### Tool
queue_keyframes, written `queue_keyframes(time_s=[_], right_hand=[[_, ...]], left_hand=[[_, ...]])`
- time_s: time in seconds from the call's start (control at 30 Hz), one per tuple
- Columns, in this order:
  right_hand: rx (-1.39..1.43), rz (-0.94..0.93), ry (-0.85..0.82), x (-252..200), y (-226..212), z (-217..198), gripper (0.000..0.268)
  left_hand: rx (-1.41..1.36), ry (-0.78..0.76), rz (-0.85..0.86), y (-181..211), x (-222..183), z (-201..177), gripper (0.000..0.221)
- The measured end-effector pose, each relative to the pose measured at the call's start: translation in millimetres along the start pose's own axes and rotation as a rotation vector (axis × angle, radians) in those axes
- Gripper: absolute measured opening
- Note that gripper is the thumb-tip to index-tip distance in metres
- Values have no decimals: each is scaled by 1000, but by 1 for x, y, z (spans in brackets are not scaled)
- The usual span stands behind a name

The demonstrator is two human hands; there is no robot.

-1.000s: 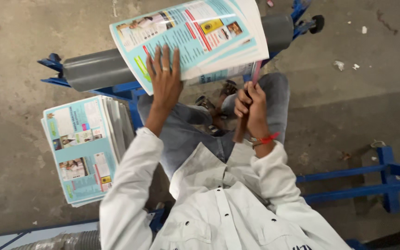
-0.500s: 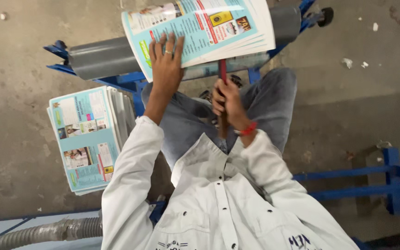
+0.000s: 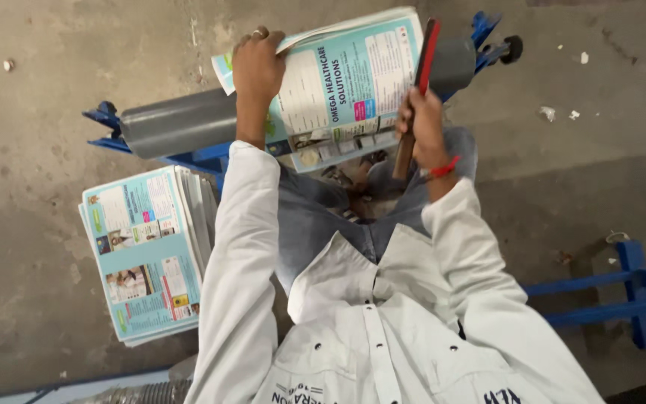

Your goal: The person applies adhesive using a stick to the edge of a paper roll and folds back sheets from the roll.

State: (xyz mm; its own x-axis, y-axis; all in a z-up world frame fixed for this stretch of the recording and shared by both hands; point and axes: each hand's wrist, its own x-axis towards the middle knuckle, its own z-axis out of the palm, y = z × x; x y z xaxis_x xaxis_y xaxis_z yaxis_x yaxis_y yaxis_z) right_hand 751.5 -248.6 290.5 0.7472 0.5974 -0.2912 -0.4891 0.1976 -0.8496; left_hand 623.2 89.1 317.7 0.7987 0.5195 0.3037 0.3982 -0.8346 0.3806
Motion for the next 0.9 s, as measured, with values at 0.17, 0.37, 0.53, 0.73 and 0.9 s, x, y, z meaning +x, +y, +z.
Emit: queue_keyframes(time_s=[0.17, 0.37, 0.53, 0.73, 0.9], right_hand=[[68, -24, 77, 6, -4, 25, 21], [45, 377, -343, -93, 20, 105, 22], [67, 122, -179, -77, 25, 78, 26], [137, -197, 238, -42, 44, 8, 24], [386, -175, 222, -44, 95, -22, 24]], left_hand=[[176, 137, 127, 20, -52, -12, 62], [138, 169, 189, 57, -96, -50, 81], [-90, 20, -23, 24, -69, -42, 52], [47, 243, 187, 15, -23, -29, 59], [145, 65, 143, 29, -67, -14, 61]])
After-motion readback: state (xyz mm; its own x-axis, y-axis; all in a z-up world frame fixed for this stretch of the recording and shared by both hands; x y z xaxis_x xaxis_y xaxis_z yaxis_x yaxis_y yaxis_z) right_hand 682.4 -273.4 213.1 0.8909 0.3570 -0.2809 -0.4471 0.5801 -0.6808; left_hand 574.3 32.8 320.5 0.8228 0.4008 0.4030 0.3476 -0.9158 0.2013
